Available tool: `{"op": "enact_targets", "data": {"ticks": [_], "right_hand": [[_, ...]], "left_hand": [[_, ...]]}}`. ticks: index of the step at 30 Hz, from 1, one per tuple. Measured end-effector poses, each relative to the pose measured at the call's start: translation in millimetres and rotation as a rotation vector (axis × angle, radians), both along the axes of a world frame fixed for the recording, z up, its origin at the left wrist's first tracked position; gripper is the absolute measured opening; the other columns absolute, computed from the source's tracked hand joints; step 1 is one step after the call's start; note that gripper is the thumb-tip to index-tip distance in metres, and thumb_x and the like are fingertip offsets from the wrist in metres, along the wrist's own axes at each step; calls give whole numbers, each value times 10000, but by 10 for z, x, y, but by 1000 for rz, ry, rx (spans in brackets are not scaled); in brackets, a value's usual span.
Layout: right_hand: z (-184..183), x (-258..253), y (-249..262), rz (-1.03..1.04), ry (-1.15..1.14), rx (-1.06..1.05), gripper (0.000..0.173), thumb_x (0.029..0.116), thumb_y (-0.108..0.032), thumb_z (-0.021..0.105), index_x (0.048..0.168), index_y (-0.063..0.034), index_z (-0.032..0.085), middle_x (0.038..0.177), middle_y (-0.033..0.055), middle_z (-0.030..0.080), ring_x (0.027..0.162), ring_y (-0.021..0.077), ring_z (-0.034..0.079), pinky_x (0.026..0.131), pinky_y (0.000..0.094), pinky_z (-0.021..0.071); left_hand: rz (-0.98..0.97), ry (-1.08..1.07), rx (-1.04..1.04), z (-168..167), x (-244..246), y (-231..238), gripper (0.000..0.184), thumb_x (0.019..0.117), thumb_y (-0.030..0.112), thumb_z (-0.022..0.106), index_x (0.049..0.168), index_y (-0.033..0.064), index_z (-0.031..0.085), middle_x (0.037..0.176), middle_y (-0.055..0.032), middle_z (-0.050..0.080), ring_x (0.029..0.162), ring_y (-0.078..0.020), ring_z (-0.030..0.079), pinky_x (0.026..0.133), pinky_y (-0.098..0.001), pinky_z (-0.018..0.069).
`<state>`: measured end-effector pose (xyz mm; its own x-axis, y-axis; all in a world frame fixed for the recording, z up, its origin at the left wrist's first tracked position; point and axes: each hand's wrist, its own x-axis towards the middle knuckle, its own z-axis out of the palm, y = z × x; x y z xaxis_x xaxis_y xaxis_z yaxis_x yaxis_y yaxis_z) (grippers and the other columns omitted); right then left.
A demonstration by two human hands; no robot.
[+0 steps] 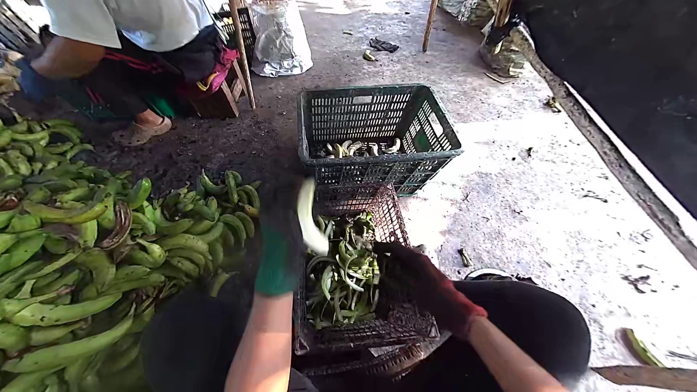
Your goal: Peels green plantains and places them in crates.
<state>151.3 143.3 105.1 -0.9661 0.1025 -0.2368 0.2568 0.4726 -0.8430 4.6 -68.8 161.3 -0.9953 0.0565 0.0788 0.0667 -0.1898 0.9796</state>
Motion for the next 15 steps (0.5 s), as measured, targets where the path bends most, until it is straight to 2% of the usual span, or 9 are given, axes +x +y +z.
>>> {"op": "enact_targets", "data": {"ticks": [1,3,5,6,8,9,11,13,15], "right_hand": [[73,28,104,10,-3,24,364,1033,-197,520,1368,-88,613,1037,48,702,840,107,657,789,333,567],[130,87,258,-85,33,-44,332,1026,-196,531,1321,-84,631,1013,14,698,809,73,655,737,276,573],[134,134,340,-287,73,-185,351,1030,-251,546,1316,-63,627,1006,15,710,793,100,685,685,282,603],[115,146,375,-382,100,-254,395,1034,-287,525,1332,-41,607,995,30,719,787,128,698,667,303,610],[36,148,428,-522,156,-370,471,1038,-369,475,1341,-22,568,946,47,742,758,157,716,634,325,615],[4,135,439,-549,187,-403,482,1042,-379,466,1341,-12,557,927,48,744,740,157,719,622,330,620],[54,92,417,-565,186,-456,452,1051,-319,476,1335,22,557,944,57,725,745,151,699,631,321,610],[253,14,366,-592,108,-490,392,1047,-199,454,1325,64,536,945,42,711,741,112,681,638,279,589],[311,-38,346,-610,53,-568,344,1050,-154,450,1310,60,520,894,19,703,706,88,676,617,253,585]], "left_hand": [[46,155,47,182,-248,164,286,1074,192,469,1284,46,598,1160,-8,676,1023,-59,644,905,-277,554],[169,428,37,430,-885,596,413,1046,149,477,1398,-65,463,1274,-115,619,1127,-118,618,997,-303,522],[160,451,-299,350,-1153,873,580,1020,309,576,1470,-27,434,1291,-180,607,1111,-199,634,964,-368,545],[68,430,-500,159,-1088,949,600,1007,375,606,1469,21,462,1289,-190,624,1105,-249,652,948,-437,554],[-286,368,-810,-572,-753,1073,536,973,346,666,1401,52,535,1280,-220,624,1128,-363,642,955,-576,528],[-489,295,-977,-1008,-586,1150,504,952,340,672,1373,74,597,1284,-209,643,1165,-375,632,992,-598,498],[-847,122,-1249,-1742,-243,1260,423,942,342,663,1316,144,657,1266,-188,661,1170,-402,627,981,-652,487],[-1050,-88,-1387,-2252,102,1289,496,944,300,672,1403,126,597,1405,-228,569,1304,-455,519,1059,-676,408],[-1010,-188,-1494,-2747,367,1258,639,910,271,700,1501,144,494,1556,-210,425,1457,-458,331,1155,-659,301]]}}
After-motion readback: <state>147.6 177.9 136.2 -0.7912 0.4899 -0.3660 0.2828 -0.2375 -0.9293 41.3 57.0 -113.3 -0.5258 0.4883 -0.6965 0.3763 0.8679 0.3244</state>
